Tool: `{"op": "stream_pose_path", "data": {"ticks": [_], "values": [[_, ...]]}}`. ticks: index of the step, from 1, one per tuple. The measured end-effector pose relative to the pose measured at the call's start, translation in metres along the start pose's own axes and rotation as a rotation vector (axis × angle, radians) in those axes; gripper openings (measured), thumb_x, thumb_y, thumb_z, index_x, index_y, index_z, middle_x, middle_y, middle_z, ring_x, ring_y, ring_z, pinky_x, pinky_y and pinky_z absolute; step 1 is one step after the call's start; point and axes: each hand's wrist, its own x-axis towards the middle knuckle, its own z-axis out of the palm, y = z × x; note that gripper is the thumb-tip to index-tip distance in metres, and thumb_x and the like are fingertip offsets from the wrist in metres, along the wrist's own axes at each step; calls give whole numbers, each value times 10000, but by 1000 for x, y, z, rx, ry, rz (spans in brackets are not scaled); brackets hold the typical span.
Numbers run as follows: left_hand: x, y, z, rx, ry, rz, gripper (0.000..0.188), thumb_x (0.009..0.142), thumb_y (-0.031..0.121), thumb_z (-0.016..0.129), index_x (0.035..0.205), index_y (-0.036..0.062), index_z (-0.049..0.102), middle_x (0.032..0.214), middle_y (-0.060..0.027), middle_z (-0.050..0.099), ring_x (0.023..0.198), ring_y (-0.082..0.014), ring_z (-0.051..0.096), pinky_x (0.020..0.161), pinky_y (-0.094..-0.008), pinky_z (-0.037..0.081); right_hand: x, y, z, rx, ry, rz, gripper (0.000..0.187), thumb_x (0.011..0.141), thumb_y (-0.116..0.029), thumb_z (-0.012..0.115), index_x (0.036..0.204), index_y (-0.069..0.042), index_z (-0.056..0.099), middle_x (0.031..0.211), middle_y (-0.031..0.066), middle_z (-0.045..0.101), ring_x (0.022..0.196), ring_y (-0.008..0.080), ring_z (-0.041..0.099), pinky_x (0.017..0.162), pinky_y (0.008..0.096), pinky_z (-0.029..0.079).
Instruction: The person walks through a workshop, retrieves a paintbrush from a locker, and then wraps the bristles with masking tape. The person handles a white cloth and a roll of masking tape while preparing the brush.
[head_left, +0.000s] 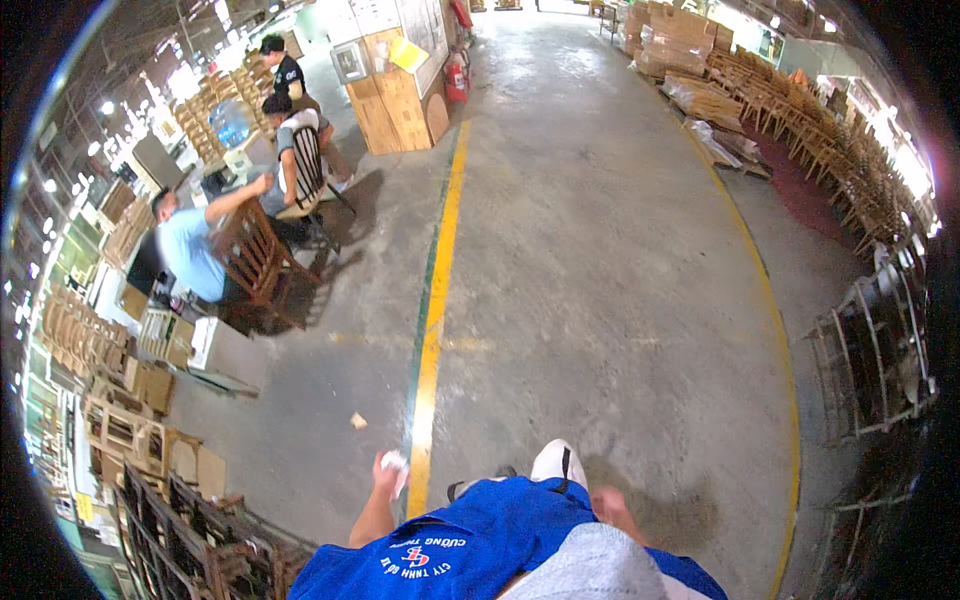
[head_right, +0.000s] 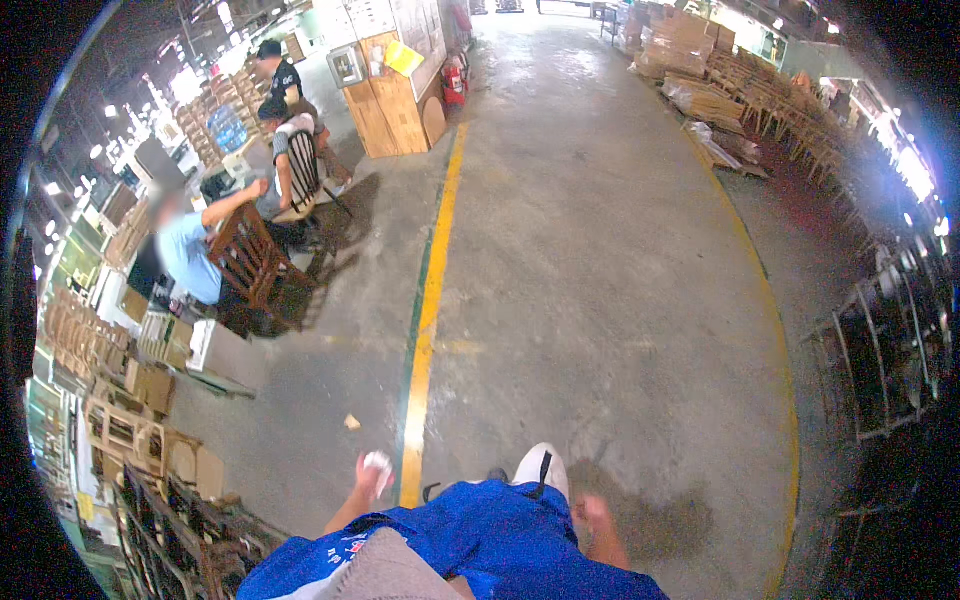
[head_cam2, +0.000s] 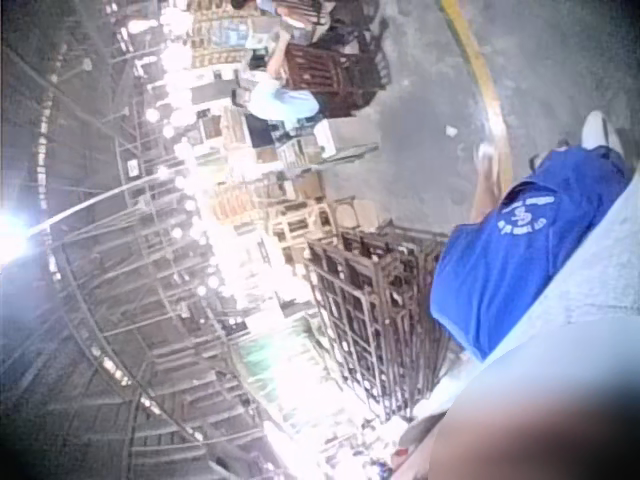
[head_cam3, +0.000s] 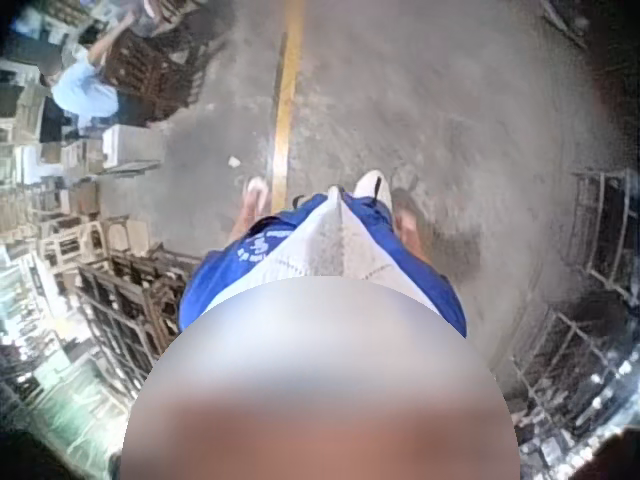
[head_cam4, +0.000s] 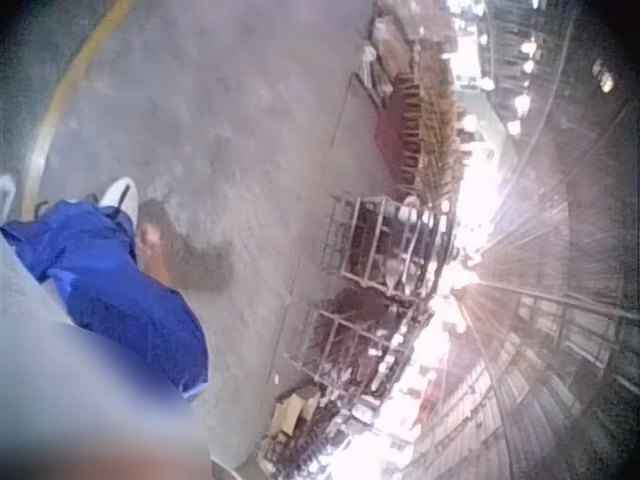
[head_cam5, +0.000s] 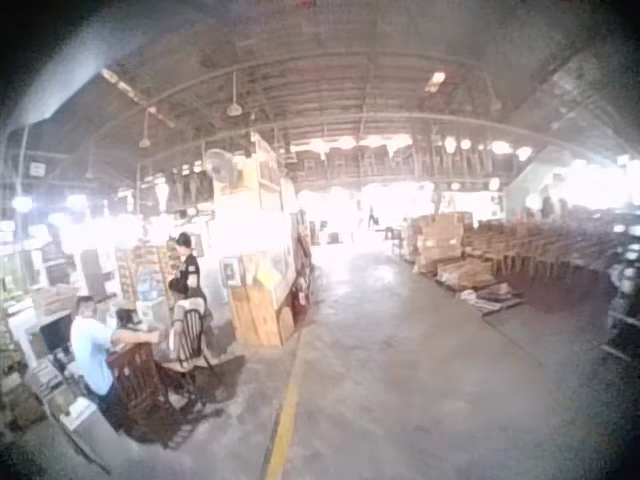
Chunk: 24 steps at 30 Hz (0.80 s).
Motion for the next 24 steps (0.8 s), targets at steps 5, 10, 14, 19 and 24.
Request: {"op": "stream_pose_path", "data": {"ticks": [5,10,14,19,24], "values": [[218,265,301,250,-332,528,565,904,-126,466,1374,188,468,1042,-129,680,717,-259,726,524,-405,629,93,-107,74,-261,-19,141,171,919,-278,673,897,-110,661,794,83,668,700,252,655,602,424,525],[352,351,471,488,-257,957,546,845,-101,577,1350,108,573,1085,-94,697,863,-209,724,683,-360,617,207,-303,125,-343,-17,144,173,898,-245,666,837,-84,651,752,104,668,655,265,652,560,436,520],[382,318,496,1071,-103,396,615,807,-2,704,1394,138,588,1103,-99,716,1065,-271,697,881,-386,580,330,-583,194,-184,29,34,182,881,-219,661,789,-63,643,719,120,668,620,276,650,527,445,516],[460,299,530,613,-81,-332,610,808,-2,714,1391,111,575,1090,-115,715,995,-280,706,813,-410,593,422,-1013,331,-29,30,-570,222,973,-263,629,1112,-95,672,966,100,721,763,202,688,679,334,550],[626,406,648,606,-46,-481,607,809,-3,724,1387,84,562,1076,-130,715,924,-290,714,745,-433,606,521,-1249,443,177,-62,-680,235,967,-264,626,1112,-79,640,990,91,715,747,202,673,666,336,548]]}}
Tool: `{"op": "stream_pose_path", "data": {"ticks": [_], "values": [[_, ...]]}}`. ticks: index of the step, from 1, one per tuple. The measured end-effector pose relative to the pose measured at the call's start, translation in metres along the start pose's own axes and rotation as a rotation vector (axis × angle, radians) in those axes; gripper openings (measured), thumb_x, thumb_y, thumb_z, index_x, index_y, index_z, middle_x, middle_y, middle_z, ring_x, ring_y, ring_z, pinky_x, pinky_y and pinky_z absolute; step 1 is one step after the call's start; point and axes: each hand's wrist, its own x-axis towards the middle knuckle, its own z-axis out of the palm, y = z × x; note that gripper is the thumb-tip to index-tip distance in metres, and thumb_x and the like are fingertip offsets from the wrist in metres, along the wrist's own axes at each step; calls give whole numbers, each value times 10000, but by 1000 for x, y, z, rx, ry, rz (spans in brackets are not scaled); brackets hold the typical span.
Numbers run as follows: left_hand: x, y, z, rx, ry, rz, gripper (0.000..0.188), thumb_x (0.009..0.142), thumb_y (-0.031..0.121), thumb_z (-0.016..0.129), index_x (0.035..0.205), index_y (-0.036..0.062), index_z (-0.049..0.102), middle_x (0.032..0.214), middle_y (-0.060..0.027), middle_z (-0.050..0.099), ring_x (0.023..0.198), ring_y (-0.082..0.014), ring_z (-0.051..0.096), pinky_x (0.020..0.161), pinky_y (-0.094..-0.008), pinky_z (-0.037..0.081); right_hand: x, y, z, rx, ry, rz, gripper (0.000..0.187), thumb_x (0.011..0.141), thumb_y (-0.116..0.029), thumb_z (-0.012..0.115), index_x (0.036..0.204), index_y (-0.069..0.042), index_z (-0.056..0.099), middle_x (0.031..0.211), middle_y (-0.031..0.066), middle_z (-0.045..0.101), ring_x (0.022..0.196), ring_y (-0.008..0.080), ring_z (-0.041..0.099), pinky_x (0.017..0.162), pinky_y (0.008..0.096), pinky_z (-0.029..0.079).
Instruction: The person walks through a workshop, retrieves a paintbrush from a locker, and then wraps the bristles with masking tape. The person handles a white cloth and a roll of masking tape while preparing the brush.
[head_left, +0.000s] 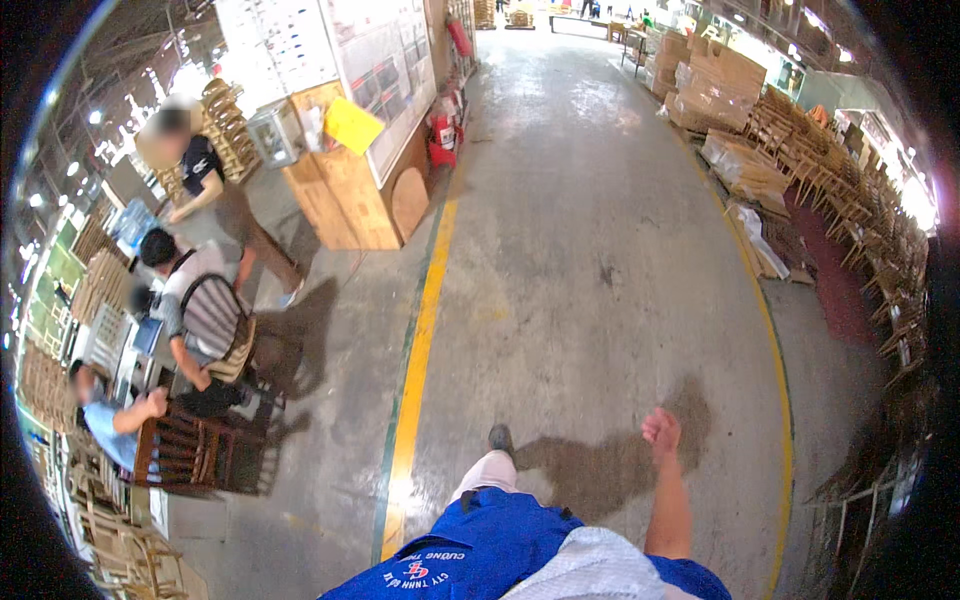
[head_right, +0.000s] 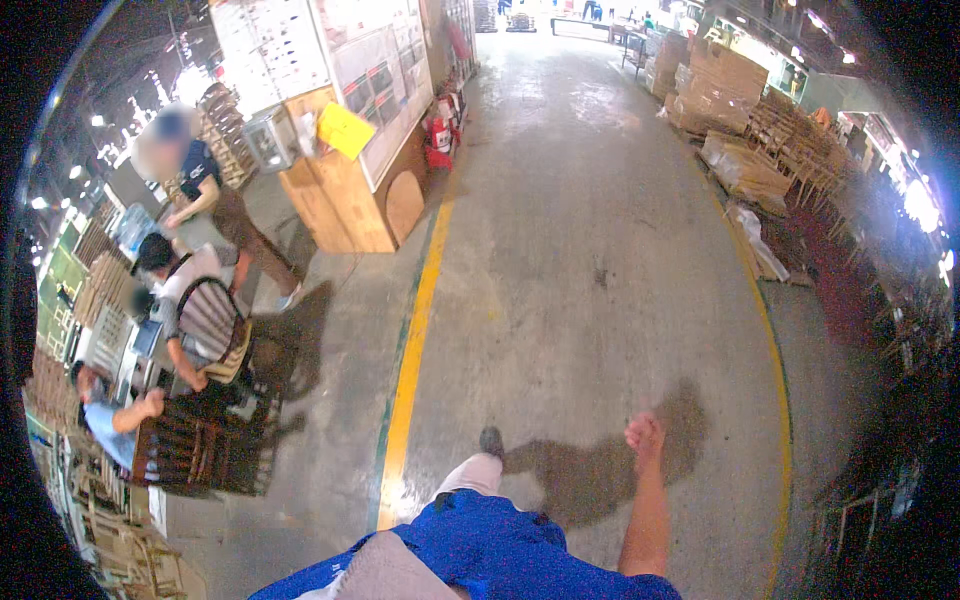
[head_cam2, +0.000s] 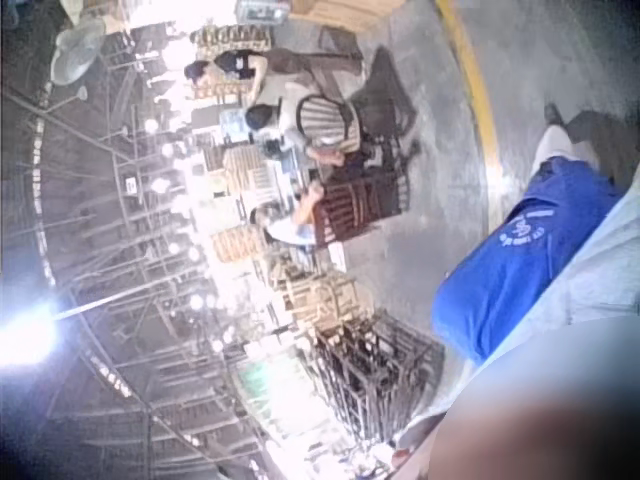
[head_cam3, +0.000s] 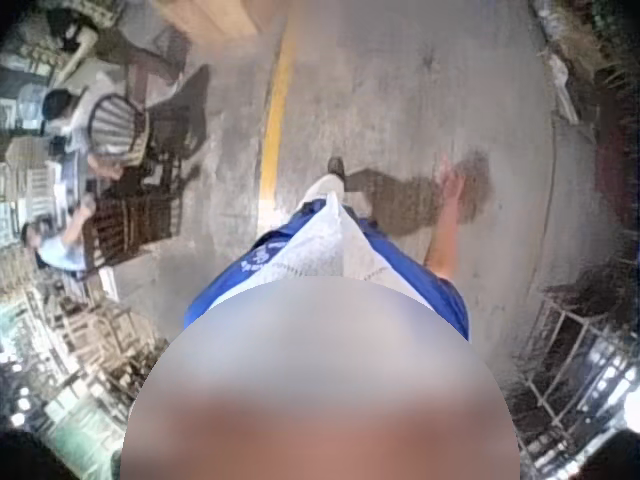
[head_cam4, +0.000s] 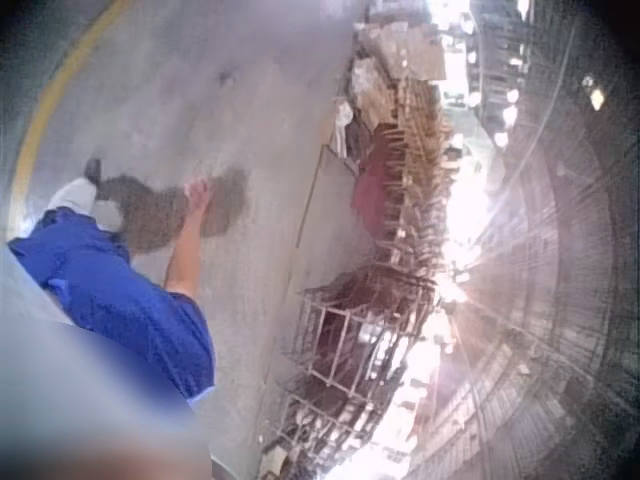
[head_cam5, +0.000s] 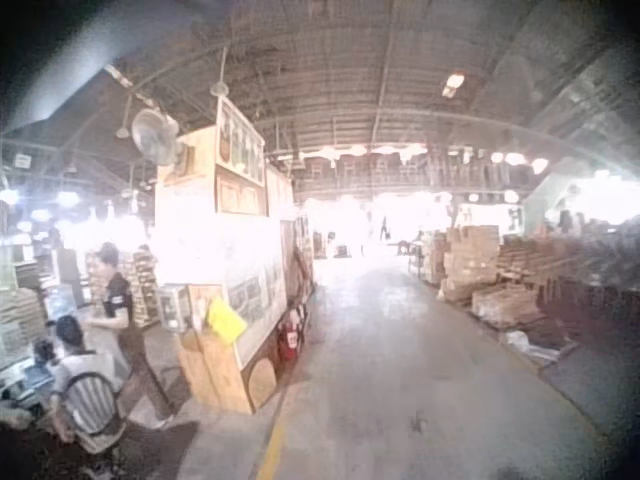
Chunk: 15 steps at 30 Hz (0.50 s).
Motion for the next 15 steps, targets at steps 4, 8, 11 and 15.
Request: {"op": "stream_pose_path", "data": {"ticks": [4,8,11,15], "values": [[49,293,-3,-86,-104,128,606,809,-3,732,1385,62,551,1065,-142,714,868,-297,721,691,-452,616,86,66,48,-82,20,395,190,930,-265,659,874,-85,636,791,67,661,641,223,633,554,381,523],[77,675,9,-59,14,669,598,810,-19,726,1374,53,542,1017,-146,707,765,-297,715,604,-455,614,140,137,92,-343,30,742,161,883,-249,663,811,-106,682,774,55,681,667,264,661,576,400,535],[100,952,42,-319,-150,876,551,823,4,725,1340,83,552,1005,-137,700,771,-255,720,541,-390,590,226,132,140,-452,-43,840,129,882,-233,670,838,-112,675,760,51,663,656,253,650,567,396,534],[136,1191,111,-396,-187,975,365,874,40,696,1224,116,627,1023,-66,709,776,-198,711,612,-358,621,401,80,205,-544,-104,832,93,881,-212,679,874,-120,666,741,45,639,642,239,636,555,391,531]]}}
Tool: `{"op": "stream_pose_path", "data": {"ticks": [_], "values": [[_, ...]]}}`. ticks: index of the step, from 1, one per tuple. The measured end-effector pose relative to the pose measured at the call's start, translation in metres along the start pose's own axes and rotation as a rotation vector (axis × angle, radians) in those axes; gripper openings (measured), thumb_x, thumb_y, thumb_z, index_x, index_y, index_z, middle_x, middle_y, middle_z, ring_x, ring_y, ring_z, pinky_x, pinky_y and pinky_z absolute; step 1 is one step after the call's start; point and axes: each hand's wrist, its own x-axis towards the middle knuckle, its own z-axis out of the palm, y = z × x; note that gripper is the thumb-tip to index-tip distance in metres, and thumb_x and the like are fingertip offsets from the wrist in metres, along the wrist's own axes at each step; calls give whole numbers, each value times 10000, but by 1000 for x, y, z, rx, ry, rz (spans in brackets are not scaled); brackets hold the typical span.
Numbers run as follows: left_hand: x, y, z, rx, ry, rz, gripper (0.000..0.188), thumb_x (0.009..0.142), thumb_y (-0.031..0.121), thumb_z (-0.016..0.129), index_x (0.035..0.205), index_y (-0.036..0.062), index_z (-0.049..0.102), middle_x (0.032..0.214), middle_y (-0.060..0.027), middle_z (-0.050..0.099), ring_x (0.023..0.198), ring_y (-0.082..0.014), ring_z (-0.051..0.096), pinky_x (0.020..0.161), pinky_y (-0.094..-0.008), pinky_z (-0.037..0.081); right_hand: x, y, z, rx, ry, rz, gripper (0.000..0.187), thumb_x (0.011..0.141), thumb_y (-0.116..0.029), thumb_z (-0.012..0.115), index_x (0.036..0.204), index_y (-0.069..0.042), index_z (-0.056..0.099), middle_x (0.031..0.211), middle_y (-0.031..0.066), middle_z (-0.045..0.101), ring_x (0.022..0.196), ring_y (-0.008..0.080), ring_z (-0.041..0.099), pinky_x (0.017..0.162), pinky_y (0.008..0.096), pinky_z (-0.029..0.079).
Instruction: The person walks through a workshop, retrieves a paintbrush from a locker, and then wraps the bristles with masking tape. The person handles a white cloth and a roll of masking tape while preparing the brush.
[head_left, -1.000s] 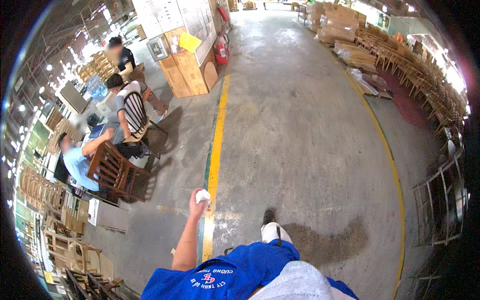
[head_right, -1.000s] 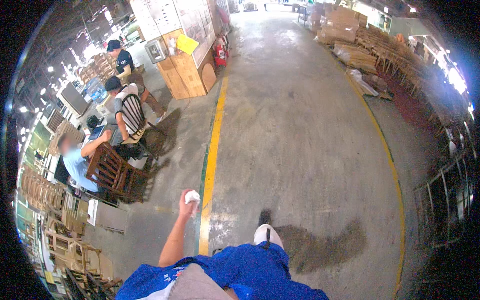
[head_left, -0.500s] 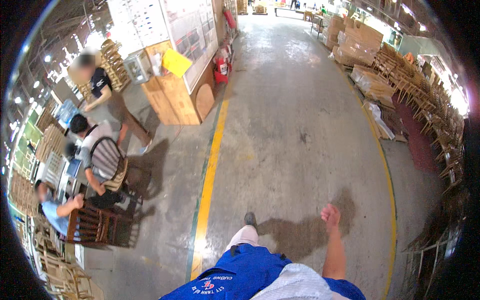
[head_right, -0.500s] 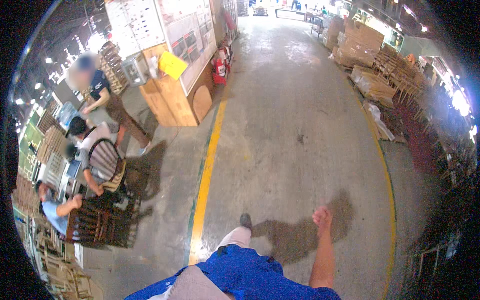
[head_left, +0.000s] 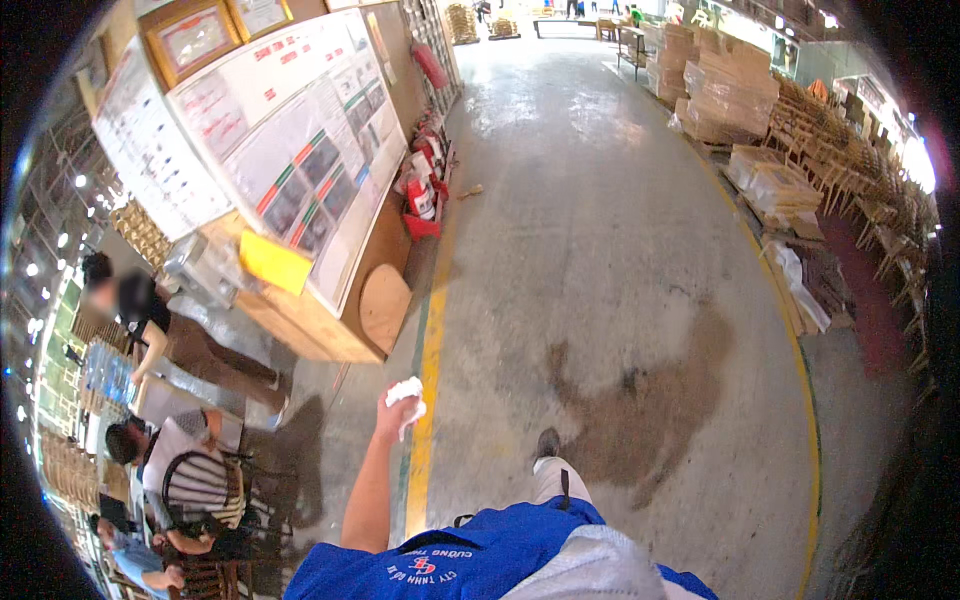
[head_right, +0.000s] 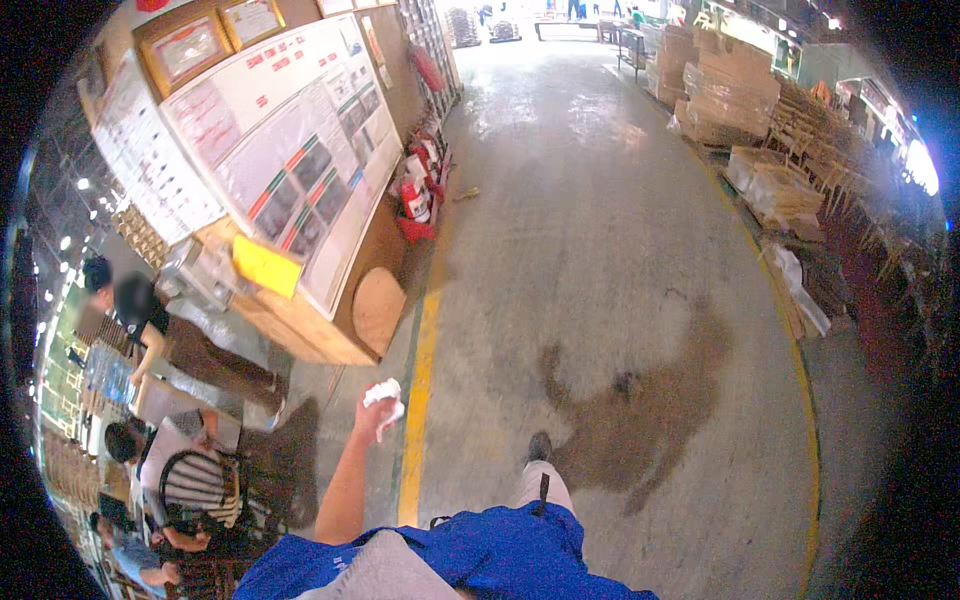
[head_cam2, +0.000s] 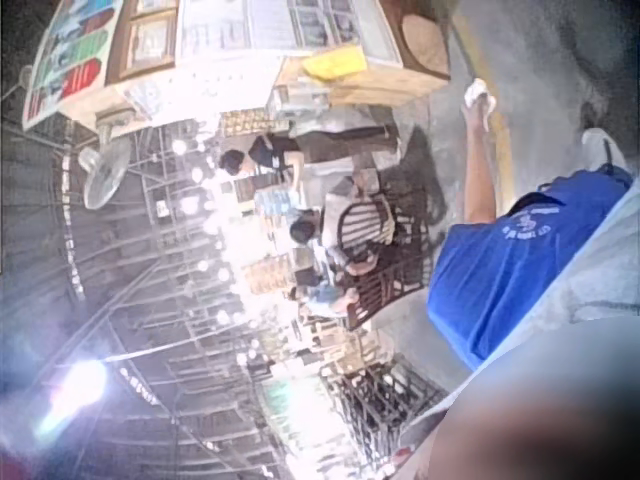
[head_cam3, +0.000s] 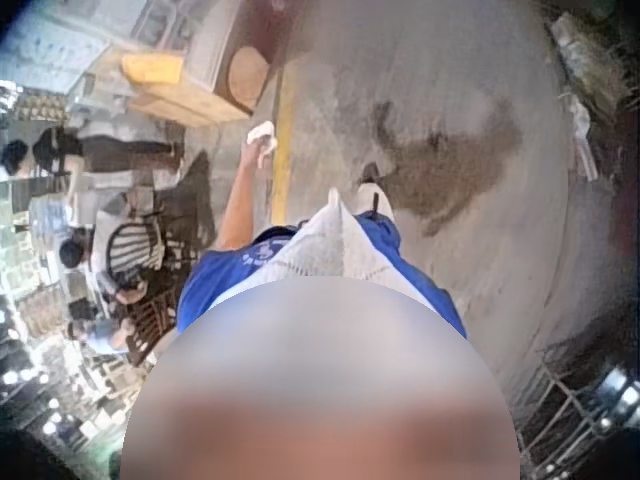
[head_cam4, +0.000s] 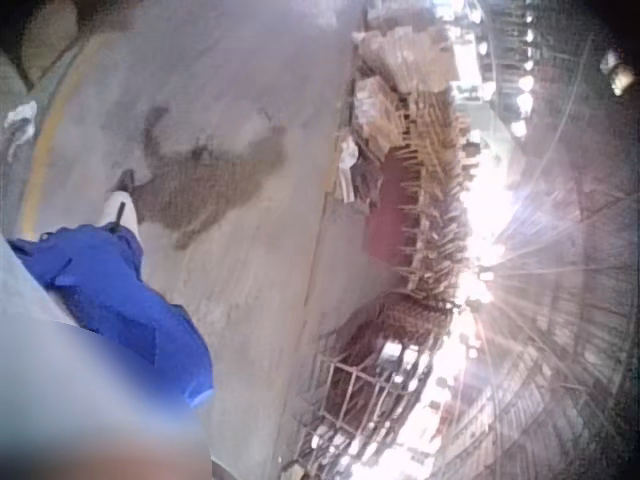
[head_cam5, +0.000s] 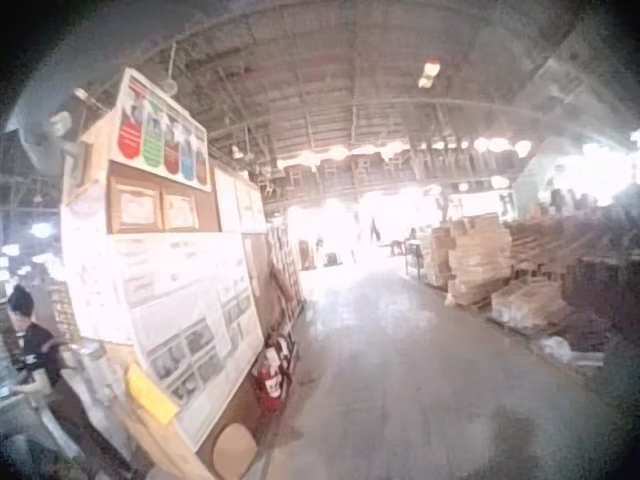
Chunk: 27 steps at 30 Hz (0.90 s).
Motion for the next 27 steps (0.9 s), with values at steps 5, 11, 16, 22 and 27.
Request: {"op": "stream_pose_path", "data": {"ticks": [5,11,16,22,27], "values": [[67,-55,60,111,-86,-373,588,741,163,885,1262,75,627,1070,-90,714,954,-184,700,794,-387,585,138,-338,-67,311,-105,-240,78,879,-186,691,919,-130,654,717,38,610,625,222,618,540,385,528],[150,-139,52,537,-37,-915,616,734,178,879,1287,64,632,1044,-101,712,940,-237,701,799,-416,588,155,-925,-111,545,18,-906,363,929,-96,704,1272,-57,592,910,77,694,749,197,694,615,345,552],[377,-91,79,508,21,-959,609,739,174,874,1287,63,635,1057,-102,715,955,-238,702,816,-411,587,213,-1164,-93,652,45,-859,386,924,-74,722,1293,-71,611,931,51,696,789,211,690,684,349,563],[813,107,218,-68,55,-775,600,744,169,869,1288,63,640,1073,-103,719,974,-240,703,837,-406,586,405,-1143,-46,-278,84,-129,183,901,-244,651,891,-74,717,824,102,721,730,246,691,615,477,544],[1202,262,363,220,-152,286,587,781,-41,750,1340,56,597,1184,-67,700,1045,-209,688,894,-367,595,439,-1253,-30,-165,9,-44,168,896,-223,664,857,-62,696,786,112,687,685,245,667,577,453,526]]}}
